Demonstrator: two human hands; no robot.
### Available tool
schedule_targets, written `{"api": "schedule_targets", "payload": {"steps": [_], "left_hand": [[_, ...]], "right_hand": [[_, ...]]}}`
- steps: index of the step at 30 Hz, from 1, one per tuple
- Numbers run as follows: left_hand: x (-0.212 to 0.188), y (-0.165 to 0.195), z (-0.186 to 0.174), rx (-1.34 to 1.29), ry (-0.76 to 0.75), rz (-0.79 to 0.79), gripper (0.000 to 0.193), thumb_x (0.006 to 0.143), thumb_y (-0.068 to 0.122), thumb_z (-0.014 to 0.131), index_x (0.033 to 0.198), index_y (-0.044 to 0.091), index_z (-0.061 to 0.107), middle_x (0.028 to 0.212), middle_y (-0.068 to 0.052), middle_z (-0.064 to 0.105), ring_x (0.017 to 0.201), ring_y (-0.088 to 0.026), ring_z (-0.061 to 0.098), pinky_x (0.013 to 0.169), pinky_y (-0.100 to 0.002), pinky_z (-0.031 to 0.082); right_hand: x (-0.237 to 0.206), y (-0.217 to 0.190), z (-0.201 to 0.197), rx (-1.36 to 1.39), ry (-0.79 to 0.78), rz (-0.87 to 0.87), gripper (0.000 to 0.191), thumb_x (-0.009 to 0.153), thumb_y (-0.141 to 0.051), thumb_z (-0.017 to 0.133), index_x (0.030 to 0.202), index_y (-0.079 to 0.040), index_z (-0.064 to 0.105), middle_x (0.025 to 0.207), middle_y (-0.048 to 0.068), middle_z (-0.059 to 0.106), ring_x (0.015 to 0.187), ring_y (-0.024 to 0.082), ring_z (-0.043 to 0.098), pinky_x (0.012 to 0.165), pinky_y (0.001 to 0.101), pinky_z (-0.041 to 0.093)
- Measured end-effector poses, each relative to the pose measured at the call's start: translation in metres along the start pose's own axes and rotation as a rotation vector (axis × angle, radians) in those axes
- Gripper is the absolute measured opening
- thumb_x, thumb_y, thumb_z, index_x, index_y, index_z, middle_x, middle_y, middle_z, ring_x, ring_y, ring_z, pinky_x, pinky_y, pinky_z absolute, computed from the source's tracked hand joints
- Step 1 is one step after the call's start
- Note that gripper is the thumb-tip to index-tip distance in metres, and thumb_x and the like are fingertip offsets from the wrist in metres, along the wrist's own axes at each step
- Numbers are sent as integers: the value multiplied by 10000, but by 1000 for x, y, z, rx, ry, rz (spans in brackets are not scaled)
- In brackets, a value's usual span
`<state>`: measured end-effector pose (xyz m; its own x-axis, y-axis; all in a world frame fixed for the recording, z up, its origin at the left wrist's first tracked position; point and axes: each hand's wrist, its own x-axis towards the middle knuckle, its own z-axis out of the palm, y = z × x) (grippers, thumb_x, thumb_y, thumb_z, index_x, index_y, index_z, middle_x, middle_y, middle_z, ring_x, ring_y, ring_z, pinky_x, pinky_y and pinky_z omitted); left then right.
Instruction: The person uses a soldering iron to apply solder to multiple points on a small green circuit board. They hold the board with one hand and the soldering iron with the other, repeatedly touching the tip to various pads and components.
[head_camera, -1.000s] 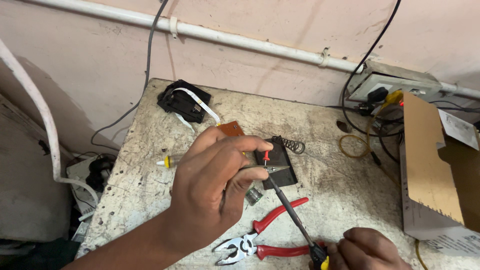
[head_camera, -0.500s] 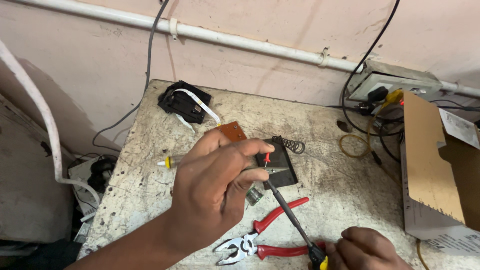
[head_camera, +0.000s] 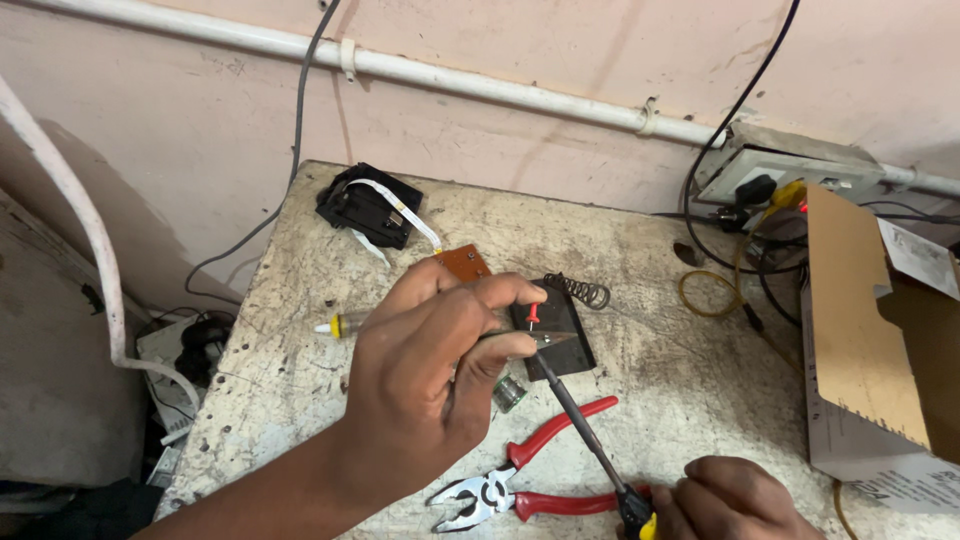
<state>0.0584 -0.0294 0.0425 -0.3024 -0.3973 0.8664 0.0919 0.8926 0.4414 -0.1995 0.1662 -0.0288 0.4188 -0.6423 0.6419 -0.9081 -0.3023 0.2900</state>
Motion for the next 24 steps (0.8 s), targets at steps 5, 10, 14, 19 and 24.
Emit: {"api": "schedule_targets", "payload": {"steps": [5,10,14,19,24], "left_hand": [[0,1,0,12,9,0,217,938,56,756,850,33,559,1100,-102,779,706,-168,478,628,-296,429],[1,1,-3,27,16,19,187,923,5,749,874,33,570,1111,-104,771,722,-169,496,681,-308,458],[1,1,-2,18,16,9,242,903,-7,761,836,31,532,1102,-111,773,705,-182,486,650,-304,441],[1,1,-3,14,9,15,227,915,7,761,854,26,543,1110,-107,768,709,-182,490,660,-306,439],[1,1,-3,18,6,12,211,928,28,762,872,26,559,1114,-101,772,687,-172,488,662,-308,436]], "right_hand": [[-3,-5,4,66,39,102,177,761,-118,857,811,-216,718,874,-39,602,886,151,646,799,291,609],[2,-3,2,53,34,30,168,776,-110,844,858,-217,742,869,-40,599,883,157,651,807,321,613],[5,1,-4,47,-25,-3,160,716,-114,839,812,-206,752,829,-32,622,848,167,675,762,321,624],[8,-2,-1,89,9,17,167,776,-107,836,867,-210,741,869,-40,613,897,159,662,805,333,621],[9,-3,0,103,32,17,155,776,-121,833,842,-203,720,862,-40,611,871,162,660,792,340,619]]}}
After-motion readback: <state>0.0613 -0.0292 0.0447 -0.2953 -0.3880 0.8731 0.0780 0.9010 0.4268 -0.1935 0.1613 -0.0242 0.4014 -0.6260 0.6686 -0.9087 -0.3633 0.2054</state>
